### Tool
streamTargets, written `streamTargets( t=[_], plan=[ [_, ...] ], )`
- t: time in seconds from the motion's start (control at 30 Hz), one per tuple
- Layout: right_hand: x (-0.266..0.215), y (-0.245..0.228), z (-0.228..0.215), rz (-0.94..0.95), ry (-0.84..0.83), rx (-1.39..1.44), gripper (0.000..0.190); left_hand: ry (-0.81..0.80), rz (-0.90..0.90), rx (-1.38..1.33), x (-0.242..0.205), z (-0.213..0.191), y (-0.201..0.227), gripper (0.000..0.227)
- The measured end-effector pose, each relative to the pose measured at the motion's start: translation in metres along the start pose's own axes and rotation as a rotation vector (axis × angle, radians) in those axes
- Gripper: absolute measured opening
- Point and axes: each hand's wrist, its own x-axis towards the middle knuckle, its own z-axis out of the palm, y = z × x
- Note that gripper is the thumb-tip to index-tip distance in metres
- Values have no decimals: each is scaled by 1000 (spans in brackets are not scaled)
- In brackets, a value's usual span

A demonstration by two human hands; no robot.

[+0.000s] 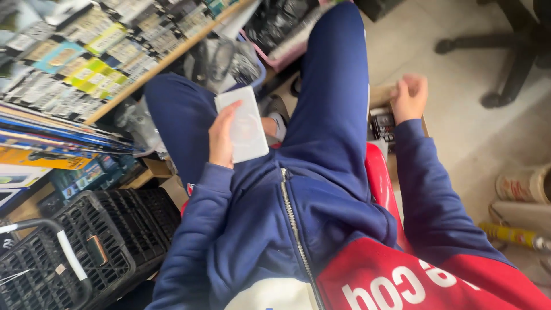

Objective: The person sits on a stool and handles small white packets and black boxes, placing them into a black plastic crate. They repeatedly pick up items, inspect them, and organize them into the crate.

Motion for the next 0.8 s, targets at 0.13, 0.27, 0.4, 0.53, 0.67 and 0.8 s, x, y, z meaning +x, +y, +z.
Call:
streamTargets(
  t=[0.13,0.27,0.4,0.53,0.67,0.8],
  plan=[
    [-84,-243,68,-432,-150,126,11,-5,27,27,8,-11,-8,35],
    [-130,-309,137,-642,-444,100,11,-23,74,32,8,-13,-19,35],
    [-174,-271,205,-540,-581,26,13,-28,58,63,6,-16,-1,32],
    [-198,-247,210,-404,-778,-59,30,-111,23,123,4,-19,-3,37],
    [-199,-270,196,-346,-881,-86,35,-144,55,163,4,-13,-3,47],
    [-193,-271,192,-306,-850,30,32,-110,37,96,-5,-10,24,50]
  ],
)
